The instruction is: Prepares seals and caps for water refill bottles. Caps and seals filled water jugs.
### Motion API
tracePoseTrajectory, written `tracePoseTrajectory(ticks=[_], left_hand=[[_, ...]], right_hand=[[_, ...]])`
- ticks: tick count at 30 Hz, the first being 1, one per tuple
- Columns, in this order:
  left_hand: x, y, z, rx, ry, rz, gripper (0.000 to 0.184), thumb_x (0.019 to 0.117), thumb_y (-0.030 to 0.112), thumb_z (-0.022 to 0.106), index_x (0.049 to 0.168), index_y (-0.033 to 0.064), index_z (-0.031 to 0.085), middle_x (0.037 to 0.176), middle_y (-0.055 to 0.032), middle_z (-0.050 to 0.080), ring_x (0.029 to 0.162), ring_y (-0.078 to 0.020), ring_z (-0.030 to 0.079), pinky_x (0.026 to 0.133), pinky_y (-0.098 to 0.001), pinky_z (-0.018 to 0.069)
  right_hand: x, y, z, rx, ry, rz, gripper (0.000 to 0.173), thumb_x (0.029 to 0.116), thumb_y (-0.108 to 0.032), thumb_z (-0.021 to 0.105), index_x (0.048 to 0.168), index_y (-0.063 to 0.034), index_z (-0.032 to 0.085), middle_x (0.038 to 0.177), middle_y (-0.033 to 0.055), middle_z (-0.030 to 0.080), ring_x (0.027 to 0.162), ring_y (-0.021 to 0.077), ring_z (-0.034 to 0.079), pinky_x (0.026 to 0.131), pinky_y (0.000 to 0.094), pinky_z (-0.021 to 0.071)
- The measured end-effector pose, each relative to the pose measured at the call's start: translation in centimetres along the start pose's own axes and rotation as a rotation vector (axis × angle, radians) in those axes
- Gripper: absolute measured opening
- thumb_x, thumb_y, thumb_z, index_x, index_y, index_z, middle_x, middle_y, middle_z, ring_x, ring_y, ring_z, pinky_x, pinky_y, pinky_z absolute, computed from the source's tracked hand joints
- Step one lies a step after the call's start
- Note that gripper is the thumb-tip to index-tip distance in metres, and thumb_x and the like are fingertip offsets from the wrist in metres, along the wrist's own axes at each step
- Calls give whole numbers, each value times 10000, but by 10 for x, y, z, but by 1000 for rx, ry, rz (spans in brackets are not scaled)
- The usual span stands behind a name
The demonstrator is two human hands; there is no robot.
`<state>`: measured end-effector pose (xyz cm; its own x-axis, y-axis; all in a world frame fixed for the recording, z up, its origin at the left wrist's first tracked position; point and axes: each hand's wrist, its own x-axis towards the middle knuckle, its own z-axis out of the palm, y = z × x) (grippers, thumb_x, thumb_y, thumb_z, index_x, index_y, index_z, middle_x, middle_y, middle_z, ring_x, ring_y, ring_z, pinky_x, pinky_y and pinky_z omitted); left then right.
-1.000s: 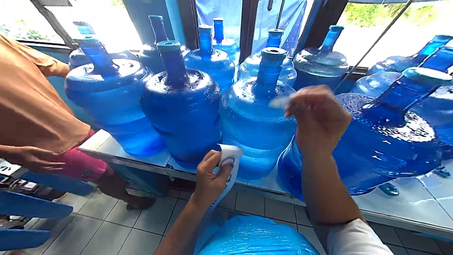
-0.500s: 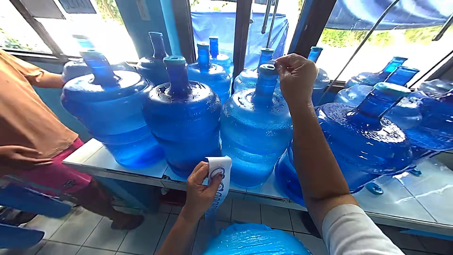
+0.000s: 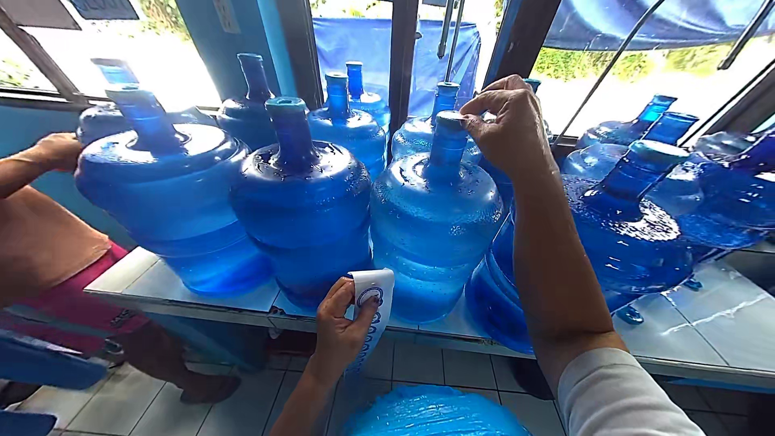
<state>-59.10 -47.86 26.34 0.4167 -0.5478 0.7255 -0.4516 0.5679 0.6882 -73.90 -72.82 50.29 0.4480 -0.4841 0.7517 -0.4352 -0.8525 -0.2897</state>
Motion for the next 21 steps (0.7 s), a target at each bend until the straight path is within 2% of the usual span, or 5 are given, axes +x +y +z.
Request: tracePoseTrajectory(ticks=[5,9,13,18,21], left_hand=[[19,14,9,-132,28,-22,204,929,27,671,1128,49,709,1056,13,715,964,-90,706,879,-292,619],[29,24,18,-191,-27,-13,199,940,71,692,1129,130,715,1041,46,703,951,-71,690,881,-290,608],[26,17,24,-266,-141,-29,338,932,203,755,1245,114,666,1108,-4,700,994,-120,700,905,-330,610],[16,-1,34,-324,-202,-28,207,951,76,698,1152,123,712,1051,28,706,953,-83,694,871,-278,607],[10,0,43,-303,-210,-8,194,947,77,699,1127,146,721,1050,44,698,942,-76,692,854,-267,611]], right_hand=[[-99,-42,21,330,183,-317,268,968,-151,602,1157,18,690,946,118,689,840,179,657,714,340,565],[-167,-59,54,693,-192,-155,490,914,-171,730,1350,-36,552,863,22,702,718,72,670,631,239,583],[-183,-62,61,946,-67,19,436,903,19,688,1308,-73,554,870,27,702,734,75,684,695,240,604],[-191,-50,57,772,59,70,408,880,5,733,1252,-26,568,844,38,700,712,77,682,669,245,602],[-208,-38,49,428,193,-24,302,920,-155,753,1168,-13,658,1058,92,649,867,99,639,700,221,567]])
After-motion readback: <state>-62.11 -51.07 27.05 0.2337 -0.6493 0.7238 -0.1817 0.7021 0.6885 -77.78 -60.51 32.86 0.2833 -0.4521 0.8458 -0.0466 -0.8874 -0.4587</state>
